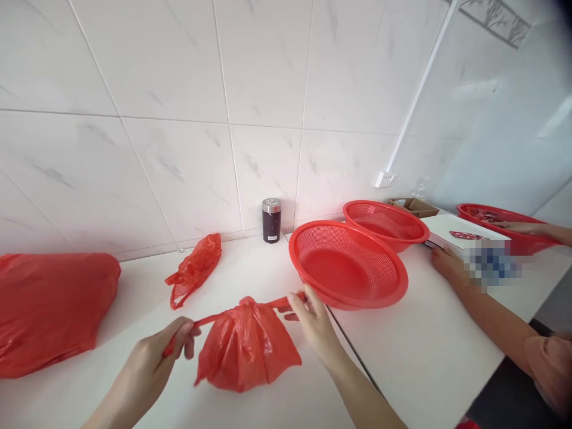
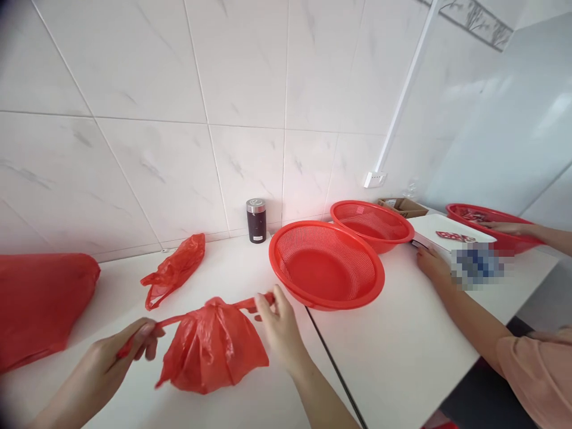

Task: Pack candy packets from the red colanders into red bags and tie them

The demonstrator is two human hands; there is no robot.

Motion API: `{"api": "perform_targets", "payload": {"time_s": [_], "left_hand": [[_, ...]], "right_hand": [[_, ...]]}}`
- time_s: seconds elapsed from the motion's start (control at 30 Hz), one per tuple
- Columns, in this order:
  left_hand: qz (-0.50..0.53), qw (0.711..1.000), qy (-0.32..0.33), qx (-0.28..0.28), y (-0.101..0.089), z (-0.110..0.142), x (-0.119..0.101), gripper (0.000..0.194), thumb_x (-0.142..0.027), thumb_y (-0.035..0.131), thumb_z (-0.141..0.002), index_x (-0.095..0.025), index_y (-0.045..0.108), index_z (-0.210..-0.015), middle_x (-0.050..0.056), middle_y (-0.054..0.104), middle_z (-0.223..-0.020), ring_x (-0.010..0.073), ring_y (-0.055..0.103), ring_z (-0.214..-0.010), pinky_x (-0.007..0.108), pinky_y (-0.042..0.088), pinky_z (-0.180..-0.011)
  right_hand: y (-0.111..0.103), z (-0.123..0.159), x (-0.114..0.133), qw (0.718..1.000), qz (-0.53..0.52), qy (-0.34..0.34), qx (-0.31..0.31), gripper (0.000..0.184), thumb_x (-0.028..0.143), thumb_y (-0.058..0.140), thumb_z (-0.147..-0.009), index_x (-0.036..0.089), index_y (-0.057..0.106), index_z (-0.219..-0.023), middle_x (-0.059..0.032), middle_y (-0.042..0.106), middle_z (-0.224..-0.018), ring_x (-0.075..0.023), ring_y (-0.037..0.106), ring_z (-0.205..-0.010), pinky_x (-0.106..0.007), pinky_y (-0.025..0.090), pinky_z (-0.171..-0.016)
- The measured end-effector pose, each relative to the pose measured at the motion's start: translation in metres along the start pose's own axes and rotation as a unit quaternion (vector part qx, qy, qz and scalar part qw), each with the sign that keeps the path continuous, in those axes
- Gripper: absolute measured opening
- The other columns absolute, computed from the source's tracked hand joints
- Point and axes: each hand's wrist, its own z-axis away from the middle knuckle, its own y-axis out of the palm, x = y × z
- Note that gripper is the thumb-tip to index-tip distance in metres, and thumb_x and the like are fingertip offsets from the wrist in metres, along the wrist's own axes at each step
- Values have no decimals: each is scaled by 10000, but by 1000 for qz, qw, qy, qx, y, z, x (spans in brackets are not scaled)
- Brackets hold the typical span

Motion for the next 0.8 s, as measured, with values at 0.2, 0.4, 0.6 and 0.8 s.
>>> {"api": "perform_targets", "payload": {"time_s": [0.2,0.4,0.6,0.8], "left_hand": [[36,998,-40,-38,38,2,7,414,-561,280,-930,-261,512,-764,2,615,-798,200,561,-759,284,440,-725],[-5,999,-38,-18,78,-36,3,392,-529,185,-958,-279,474,-872,-19,602,-717,197,587,-659,284,450,-635],[-144,988,-42,46,88,-55,22,311,-414,241,-960,-275,453,-780,-14,558,-575,220,542,-533,295,352,-543],[-239,967,-59,63,94,-67,29,377,-464,352,-965,-176,590,-923,-9,590,-684,153,552,-587,327,450,-627]], "right_hand": [[1,2,-42,996,53,33,-70,317,552,474,-891,245,396,-896,-21,617,-891,-197,637,-827,-339,478,-746],[37,13,-51,968,250,-11,-28,292,383,587,-822,259,407,-1016,-23,657,-946,-217,654,-825,-307,467,-691],[28,7,-78,924,379,-54,-1,78,271,474,-877,244,434,-939,-12,672,-762,-229,631,-672,-290,389,-589],[27,0,-85,910,412,-45,-4,41,226,506,-851,224,508,-891,-3,592,-582,-220,556,-545,-304,311,-602]]}}
